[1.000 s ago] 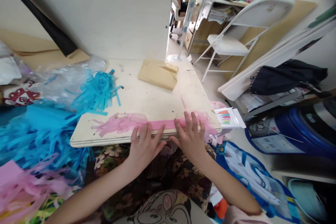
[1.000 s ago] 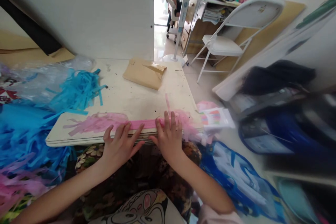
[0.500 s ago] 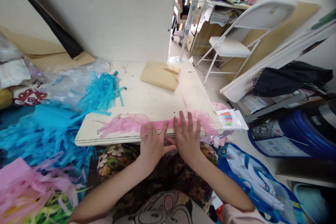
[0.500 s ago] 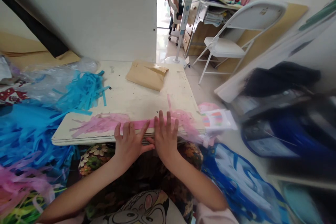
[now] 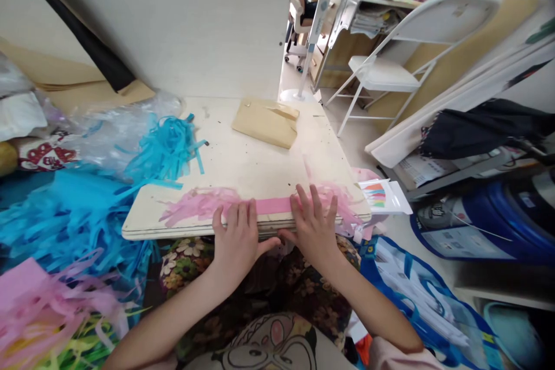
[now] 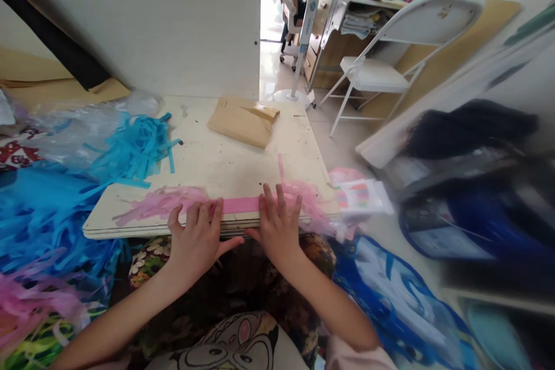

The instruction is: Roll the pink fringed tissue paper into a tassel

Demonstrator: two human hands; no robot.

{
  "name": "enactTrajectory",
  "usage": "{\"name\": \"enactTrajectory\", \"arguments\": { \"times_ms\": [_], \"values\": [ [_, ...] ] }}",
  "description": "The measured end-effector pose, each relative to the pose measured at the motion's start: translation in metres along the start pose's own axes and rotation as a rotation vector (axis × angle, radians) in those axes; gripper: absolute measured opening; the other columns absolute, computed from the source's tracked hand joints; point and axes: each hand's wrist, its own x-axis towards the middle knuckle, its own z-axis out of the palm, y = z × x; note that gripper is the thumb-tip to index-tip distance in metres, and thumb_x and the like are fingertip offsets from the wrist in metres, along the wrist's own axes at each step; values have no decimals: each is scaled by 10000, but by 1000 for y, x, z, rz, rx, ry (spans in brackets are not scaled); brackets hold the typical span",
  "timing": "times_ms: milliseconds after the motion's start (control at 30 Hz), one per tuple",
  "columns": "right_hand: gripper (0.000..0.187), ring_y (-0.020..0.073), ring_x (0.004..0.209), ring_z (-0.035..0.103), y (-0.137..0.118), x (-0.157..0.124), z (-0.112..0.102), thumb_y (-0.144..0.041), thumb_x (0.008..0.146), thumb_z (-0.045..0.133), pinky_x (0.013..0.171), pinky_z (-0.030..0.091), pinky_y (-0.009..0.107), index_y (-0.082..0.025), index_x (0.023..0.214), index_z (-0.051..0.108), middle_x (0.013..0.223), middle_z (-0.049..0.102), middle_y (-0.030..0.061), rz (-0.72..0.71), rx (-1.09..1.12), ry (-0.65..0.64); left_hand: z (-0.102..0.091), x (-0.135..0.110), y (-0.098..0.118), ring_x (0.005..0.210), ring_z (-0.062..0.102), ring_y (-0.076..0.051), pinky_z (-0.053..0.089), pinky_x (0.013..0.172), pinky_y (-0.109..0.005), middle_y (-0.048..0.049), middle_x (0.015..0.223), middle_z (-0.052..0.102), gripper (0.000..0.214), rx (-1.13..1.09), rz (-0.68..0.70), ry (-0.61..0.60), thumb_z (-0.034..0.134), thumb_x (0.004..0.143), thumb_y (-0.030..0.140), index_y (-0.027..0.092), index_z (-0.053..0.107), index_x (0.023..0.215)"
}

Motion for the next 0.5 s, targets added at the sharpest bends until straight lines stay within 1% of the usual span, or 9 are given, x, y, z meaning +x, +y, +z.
{"name": "enactTrajectory", "arguments": {
  "times_ms": [100, 200, 267, 333, 433, 500],
  "values": [
    [618, 302, 1224, 81, -2, -3, -2, -543, 712, 400, 920, 16, 596, -95, 1137, 429, 1305, 280, 141, -12, -8, -6, 5, -1, 4, 932, 478, -284, 197, 877, -494, -188, 1047, 545, 592, -40, 27, 66, 399, 721, 504, 61, 464, 1108],
    [551, 288, 1220, 112, -1, -6, -5, -501, 752, 365, 925, 7, 592, -104, 1125, 447, 1303, 293, 124, -29, -22, -7, 14, -3, 4, 1015, 455, -230, 107, 946, -481, -113, 1145, 504, 439, -94, 165, 117, 373, 777, 397, 157, 444, 1138],
    [543, 286, 1219, 120, 0, -9, -6, -505, 755, 356, 924, -2, 594, -114, 1119, 455, 1302, 300, 109, -32, -31, -7, 18, -4, 3, 1041, 447, -196, 76, 974, -459, -72, 1149, 507, 373, -117, 265, 118, 357, 799, 334, 183, 455, 1125],
    [562, 289, 1217, 121, 2, -12, -7, -525, 741, 368, 923, -10, 596, -119, 1120, 456, 1299, 309, 98, -34, -33, -10, 21, -6, 0, 1031, 462, -180, 95, 986, -430, -63, 1125, 527, 343, -122, 305, 118, 360, 804, 288, 162, 478, 1100],
    [573, 295, 1211, 135, 3, -14, -9, -528, 722, 403, 926, -5, 593, -112, 1112, 463, 1292, 323, 93, -31, -24, -17, 24, -8, -5, 996, 495, -174, 181, 969, -392, -66, 1079, 559, 305, -109, 301, 161, 392, 792, 228, 132, 512, 1055],
    [544, 295, 1205, 151, 2, -13, -9, -505, 730, 412, 929, 10, 588, -108, 1095, 478, 1286, 333, 101, -20, -18, -7, 24, -9, -7, 971, 513, -171, 244, 936, -365, -64, 1045, 581, 278, -96, 303, 199, 413, 780, 191, 131, 532, 1025]
  ]
}}
